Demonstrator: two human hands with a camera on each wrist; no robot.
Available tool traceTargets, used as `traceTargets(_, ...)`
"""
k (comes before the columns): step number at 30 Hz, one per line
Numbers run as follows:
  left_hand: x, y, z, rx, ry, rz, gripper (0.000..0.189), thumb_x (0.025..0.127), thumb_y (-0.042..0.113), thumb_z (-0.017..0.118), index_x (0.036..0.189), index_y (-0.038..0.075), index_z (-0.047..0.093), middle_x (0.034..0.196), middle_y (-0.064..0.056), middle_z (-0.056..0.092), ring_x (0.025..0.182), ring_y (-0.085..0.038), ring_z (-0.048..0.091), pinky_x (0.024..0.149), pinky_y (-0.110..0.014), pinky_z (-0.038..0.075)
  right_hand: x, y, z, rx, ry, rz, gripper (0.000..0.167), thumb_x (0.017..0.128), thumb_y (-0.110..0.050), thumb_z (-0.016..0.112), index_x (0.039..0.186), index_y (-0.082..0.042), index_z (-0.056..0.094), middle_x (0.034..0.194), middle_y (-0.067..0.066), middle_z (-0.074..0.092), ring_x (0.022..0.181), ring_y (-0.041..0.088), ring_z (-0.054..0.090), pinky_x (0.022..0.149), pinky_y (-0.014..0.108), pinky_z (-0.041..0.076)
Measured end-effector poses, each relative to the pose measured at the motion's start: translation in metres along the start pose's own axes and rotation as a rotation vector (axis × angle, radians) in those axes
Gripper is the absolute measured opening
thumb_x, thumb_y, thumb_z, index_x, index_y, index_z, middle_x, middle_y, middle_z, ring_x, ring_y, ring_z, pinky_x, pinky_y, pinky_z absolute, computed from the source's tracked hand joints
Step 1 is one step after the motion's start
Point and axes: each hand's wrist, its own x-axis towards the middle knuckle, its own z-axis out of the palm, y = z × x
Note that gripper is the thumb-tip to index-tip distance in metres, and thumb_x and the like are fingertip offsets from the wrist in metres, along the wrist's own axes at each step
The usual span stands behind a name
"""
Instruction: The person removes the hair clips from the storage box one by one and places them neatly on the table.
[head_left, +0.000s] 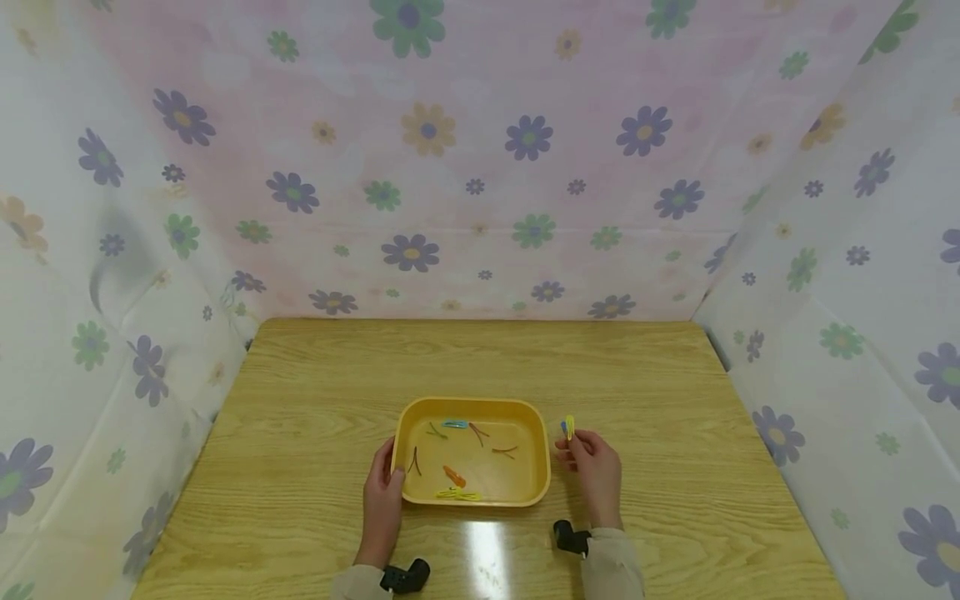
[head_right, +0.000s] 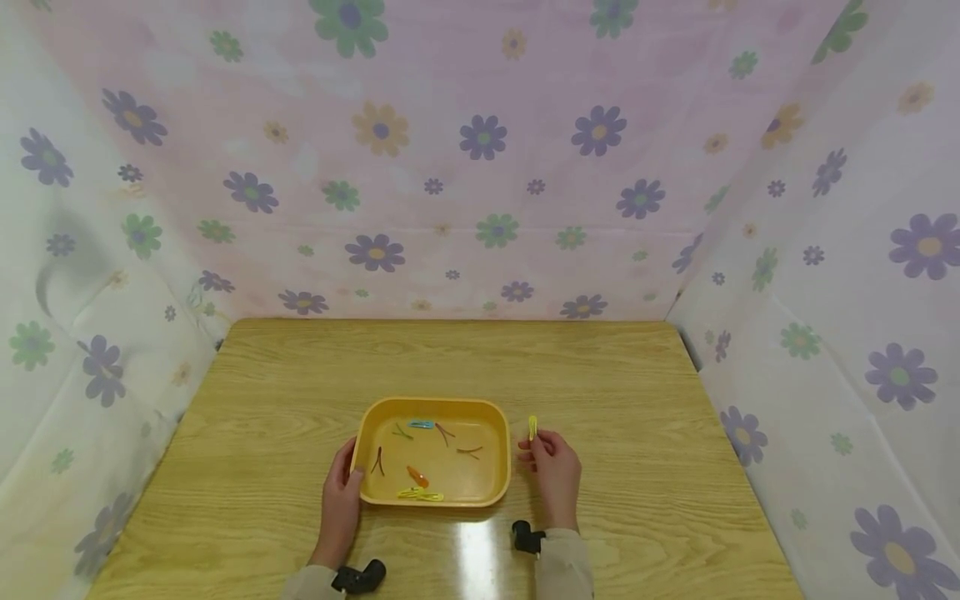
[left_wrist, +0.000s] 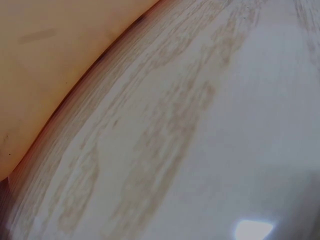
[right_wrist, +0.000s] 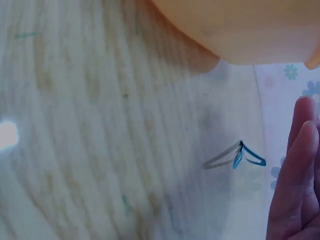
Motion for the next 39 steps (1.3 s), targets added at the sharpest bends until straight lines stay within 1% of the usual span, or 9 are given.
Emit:
traceTargets(3, 0.001, -0.001, 0.0, -0.003, -0.005, -0.008, 0.046, 0.09, 0.005, 0.04, 0.132, 0.024, 0.039, 0.136, 0.007, 0.035, 0.125, -0.007, 0.029, 0.098, -0.029, 0.032, 0.001, 0.003, -0.001, -0.001, 0.017, 0.039, 0.027, 0.088, -0.024, 0.056, 0.099, -0.001, 0.062, 0.08, 0.011, 0.065, 0.065, 0.017, 0.063, 0.057, 0.026, 0.052)
traceTargets(5, 0.002, -0.001, 0.0, -0.004, -0.007, -0.002, 0.047, 0.09, 0.004, 0.04, 0.133, 0.023, 0.038, 0.136, 0.006, 0.035, 0.125, -0.008, 0.029, 0.098, -0.029, 0.032, 0.002, 0.005, -0.002, -0.001, 0.026, 0.066, 0.026, 0.089, -0.024, 0.055, 0.098, 0.0, 0.063, 0.078, 0.011, 0.064, 0.064, 0.016, 0.062, 0.056, 0.025, 0.052)
traceTargets(13, 0.001, -0.002, 0.0, -0.014, -0.007, 0.012, 0.046, 0.091, 0.006, 0.04, 0.131, 0.028, 0.039, 0.136, 0.009, 0.035, 0.124, -0.005, 0.03, 0.097, -0.026, 0.032, 0.002, 0.014, -0.004, -0.002, 0.033, 0.135, 0.03, 0.089, -0.026, 0.053, 0.097, 0.001, 0.062, 0.076, 0.011, 0.06, 0.063, 0.015, 0.058, 0.055, 0.025, 0.051)
traceTargets(21, -0.001, -0.001, 0.0, -0.035, -0.002, 0.052, 0.047, 0.09, 0.005, 0.04, 0.13, 0.028, 0.04, 0.135, 0.01, 0.035, 0.124, -0.004, 0.031, 0.095, -0.02, 0.033, 0.001, 0.019, -0.006, 0.013, 0.011, 0.078, 0.03, 0.09, -0.025, 0.052, 0.101, 0.001, 0.061, 0.077, 0.014, 0.06, 0.06, 0.017, 0.057, 0.052, 0.027, 0.05)
traceTargets(23, -0.001, -0.001, 0.0, -0.033, -0.002, 0.051, 0.047, 0.09, 0.005, 0.04, 0.13, 0.029, 0.04, 0.135, 0.011, 0.035, 0.124, -0.003, 0.031, 0.095, -0.019, 0.033, 0.002, 0.02, -0.007, 0.023, 0.002, 0.081, 0.03, 0.091, -0.025, 0.052, 0.102, 0.001, 0.061, 0.078, 0.014, 0.059, 0.06, 0.017, 0.057, 0.052, 0.027, 0.05)
traceTargets(31, 0.0, -0.001, -0.001, -0.037, -0.013, 0.035, 0.046, 0.091, 0.005, 0.04, 0.13, 0.029, 0.04, 0.135, 0.01, 0.035, 0.124, -0.003, 0.03, 0.096, -0.022, 0.033, 0.005, 0.023, -0.011, 0.053, 0.007, 0.133, 0.03, 0.09, -0.023, 0.053, 0.103, 0.003, 0.061, 0.075, 0.011, 0.059, 0.057, 0.016, 0.057, 0.05, 0.028, 0.05)
traceTargets(33, -0.002, 0.004, -0.001, -0.034, -0.018, 0.031, 0.046, 0.091, 0.004, 0.039, 0.131, 0.026, 0.039, 0.136, 0.009, 0.034, 0.125, -0.004, 0.029, 0.096, -0.022, 0.033, 0.007, 0.023, -0.012, 0.064, 0.014, 0.143, 0.031, 0.09, -0.023, 0.053, 0.102, 0.004, 0.061, 0.072, 0.01, 0.059, 0.055, 0.016, 0.057, 0.049, 0.028, 0.051)
traceTargets(36, -0.002, 0.005, 0.0, -0.042, -0.022, 0.027, 0.046, 0.091, 0.004, 0.039, 0.131, 0.026, 0.039, 0.136, 0.009, 0.035, 0.125, -0.004, 0.029, 0.096, -0.022, 0.033, 0.01, 0.023, -0.014, 0.079, 0.01, 0.16, 0.032, 0.09, -0.023, 0.051, 0.102, 0.006, 0.059, 0.069, 0.008, 0.058, 0.052, 0.016, 0.057, 0.048, 0.027, 0.05)
traceTargets(39, -0.003, 0.008, 0.0, -0.04, -0.023, 0.026, 0.046, 0.091, 0.003, 0.039, 0.131, 0.025, 0.04, 0.136, 0.008, 0.035, 0.125, -0.005, 0.03, 0.096, -0.023, 0.033, 0.012, 0.022, -0.016, 0.079, -0.013, 0.181, 0.033, 0.091, -0.023, 0.05, 0.102, 0.007, 0.058, 0.069, 0.008, 0.057, 0.052, 0.016, 0.058, 0.047, 0.027, 0.05)
